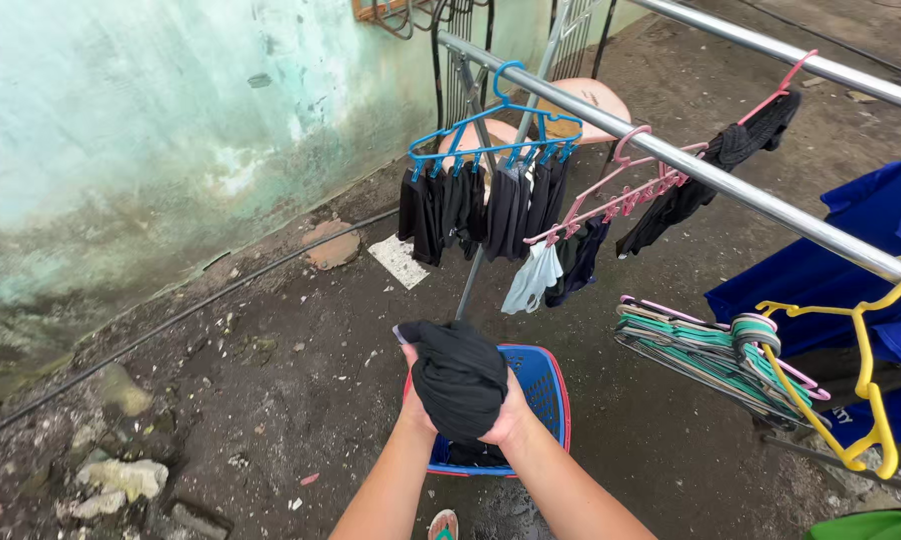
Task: The person takes various items of clothing from a blue basket and a black bucket and hangs them on a drying rack using plastic hangers.
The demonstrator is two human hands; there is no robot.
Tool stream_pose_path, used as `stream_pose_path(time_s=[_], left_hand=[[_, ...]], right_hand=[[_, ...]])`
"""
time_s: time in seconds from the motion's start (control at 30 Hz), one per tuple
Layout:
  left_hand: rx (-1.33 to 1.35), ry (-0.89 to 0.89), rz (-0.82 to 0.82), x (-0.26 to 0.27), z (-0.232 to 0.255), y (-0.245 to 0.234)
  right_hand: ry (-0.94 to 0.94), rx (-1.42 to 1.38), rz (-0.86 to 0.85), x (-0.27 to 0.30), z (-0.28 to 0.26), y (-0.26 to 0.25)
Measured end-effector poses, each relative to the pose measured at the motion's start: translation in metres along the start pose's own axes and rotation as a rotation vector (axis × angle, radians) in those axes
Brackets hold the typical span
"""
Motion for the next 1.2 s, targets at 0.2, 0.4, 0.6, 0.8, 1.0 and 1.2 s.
stream_pose_path(time_s=[0.2,0.4,0.6,0.8,1.0,1.2], left_hand=[[-0.441,0.222,0.379,-0.008,0.078,0.026],[-0.743,0.322,0.435,-0.012,0.03,0.062],[-0.301,0.064,0.662,0.003,0.038,0.041],[-0.249,-0.478,0.468,-0.035,0.005,-0.003],[-0.362,-0.827,0.037,-0.053,0.01,0.024],[-0.926,-0.937,-0.129,-0.099,0.012,0.005]], right_hand=[[-0.098,0.312,0.081,0.02,-0.03,0.018],[-0.142,0.225,0.409,0.035,-0.031,0.004],[-0.386,0.036,0.168,0.009,-0.06,-0.019],[-0.89,1.285,0.313,0.034,-0.085,0.068],[-0.975,2.055,-0.16,0.057,-0.036,0.169],[-0.823,2.329,-0.125,0.059,-0.008,0.178]])
Point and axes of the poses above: each hand's wrist, its own x-axis away from the middle knuckle, its own y-axis out of the palm, z = x × y, the point moved 6 cm from there along -x, towards the middle knuckle, and after that the axes turned 9 degrees about -x, right-handed, at the moved point
